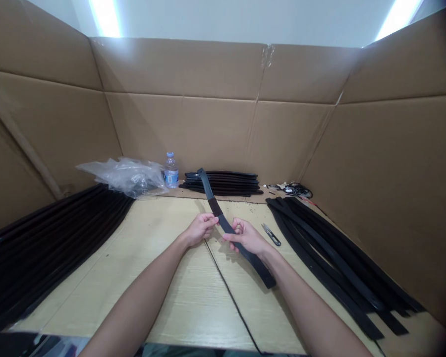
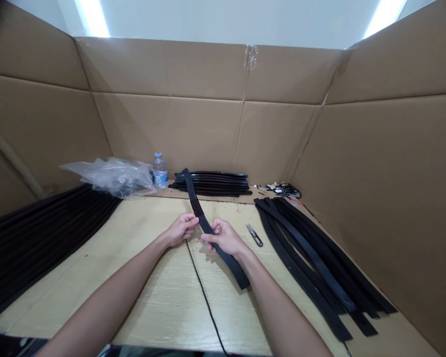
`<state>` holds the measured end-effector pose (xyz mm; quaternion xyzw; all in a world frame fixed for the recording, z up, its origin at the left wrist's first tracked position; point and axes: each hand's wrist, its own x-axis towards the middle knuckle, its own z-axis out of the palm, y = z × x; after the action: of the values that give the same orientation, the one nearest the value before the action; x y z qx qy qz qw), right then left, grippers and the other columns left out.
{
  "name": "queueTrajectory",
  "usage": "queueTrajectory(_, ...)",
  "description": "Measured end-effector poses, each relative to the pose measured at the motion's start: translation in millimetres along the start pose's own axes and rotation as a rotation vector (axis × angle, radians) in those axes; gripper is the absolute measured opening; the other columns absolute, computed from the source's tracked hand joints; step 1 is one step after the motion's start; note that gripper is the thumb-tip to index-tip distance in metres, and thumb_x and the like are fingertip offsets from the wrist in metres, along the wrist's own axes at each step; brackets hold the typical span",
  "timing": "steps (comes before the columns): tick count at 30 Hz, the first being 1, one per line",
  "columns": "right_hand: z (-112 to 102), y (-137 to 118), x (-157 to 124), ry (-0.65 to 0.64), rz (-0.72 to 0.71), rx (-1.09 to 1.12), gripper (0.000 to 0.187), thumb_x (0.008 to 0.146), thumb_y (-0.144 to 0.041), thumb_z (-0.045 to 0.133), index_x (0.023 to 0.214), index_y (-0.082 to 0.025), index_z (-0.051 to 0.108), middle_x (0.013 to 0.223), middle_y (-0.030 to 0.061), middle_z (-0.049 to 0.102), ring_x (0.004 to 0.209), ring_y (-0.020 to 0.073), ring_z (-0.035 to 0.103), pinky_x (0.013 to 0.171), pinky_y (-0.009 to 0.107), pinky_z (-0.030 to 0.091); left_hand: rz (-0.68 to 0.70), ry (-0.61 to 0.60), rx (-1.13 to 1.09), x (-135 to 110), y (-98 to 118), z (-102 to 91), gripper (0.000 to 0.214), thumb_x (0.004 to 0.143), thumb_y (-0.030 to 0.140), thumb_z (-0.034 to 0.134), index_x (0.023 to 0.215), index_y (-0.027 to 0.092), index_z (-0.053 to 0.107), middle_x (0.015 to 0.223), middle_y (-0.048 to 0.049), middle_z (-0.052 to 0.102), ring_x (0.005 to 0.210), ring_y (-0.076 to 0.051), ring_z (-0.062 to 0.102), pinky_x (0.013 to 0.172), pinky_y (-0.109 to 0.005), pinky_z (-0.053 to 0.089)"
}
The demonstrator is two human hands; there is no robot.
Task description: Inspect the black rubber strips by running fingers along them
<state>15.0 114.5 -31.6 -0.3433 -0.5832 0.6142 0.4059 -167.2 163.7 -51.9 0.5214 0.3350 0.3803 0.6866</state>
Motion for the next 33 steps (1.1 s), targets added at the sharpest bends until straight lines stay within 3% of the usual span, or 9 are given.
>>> queueTrajectory(6,2.7,-2.6,2.8,0.076,0.001,-0.025,0.038,0.075,-0.048,0.058,0.070,-0.019,0.035,0.068,0.0019,0.065,0.042,0.0081,0.050,0.039,0.019,0.036,0.023,0.040,0.014,1.6,-0.4,-1.6,0.034,0.068,0.043,0.063,0.074,0.014,0.046,0.045,0.0109,0.017,0.034,0.003,0.014,0.037,-0.013,0.006)
queueTrajectory(11,3.2,-3.4,2.9,0.184,-0.006,-0.058,0.037,0.069,-0.046,0.065,0.069,-0.016,0.042,0.065,-0.0012,0.060,0.043,0.0051,0.045,0.040,0.018,0.033,0.042,0.084,0.040,1.9,-0.6,-1.2,0.035,0.066,0.043,0.065,0.075,0.013,0.048,0.045,0.0107,0.020,0.033,0.003,0.015,0.037,-0.013,0.006)
queueTrajectory(16,6.2,-1.1,3.5,0.264,0.032,-0.027,0.037,0.066,-0.041,0.070,0.084,-0.016,0.049,0.063,-0.0031,0.057,0.043,0.0057,0.043,0.040,0.018,0.034,0.053,0.110,0.060,0.3,1.2,2.7,0.037,0.065,0.044,0.066,0.077,0.013,0.049,0.045,0.0105,0.022,0.034,0.003,0.017,0.037,-0.014,0.008)
queueTrajectory(21,7.6,8.5,7.3,0.318,0.032,0.018,0.049,0.064,-0.036,0.073,0.104,-0.016,0.053,0.062,-0.0026,0.057,0.048,0.0084,0.048,0.044,0.020,0.039,0.064,0.120,0.065,-0.3,2.9,9.7,0.044,0.063,0.043,0.068,0.089,0.011,0.053,0.047,0.0100,0.029,0.035,0.004,0.020,0.038,-0.014,0.010)
queueTrajectory(27,8.7,12.7,9.9,0.327,-0.050,0.018,0.035,0.060,-0.037,0.074,0.080,-0.012,0.061,0.065,0.0004,0.058,0.051,0.0086,0.048,0.043,0.020,0.041,0.066,0.134,0.054,1.4,3.7,13.8,0.047,0.063,0.045,0.067,0.090,0.009,0.056,0.044,0.0100,0.029,0.034,0.004,0.019,0.039,-0.015,0.009)
queueTrajectory(33,10.3,11.1,10.8,0.345,-0.054,0.047,0.038,0.057,-0.036,0.077,0.077,-0.013,0.055,0.070,0.0007,0.057,0.050,0.0080,0.049,0.043,0.021,0.045,0.083,0.153,0.023,2.2,3.3,19.6,0.047,0.062,0.046,0.067,0.089,0.010,0.054,0.044,0.0097,0.030,0.032,0.004,0.019,0.038,-0.017,0.007)
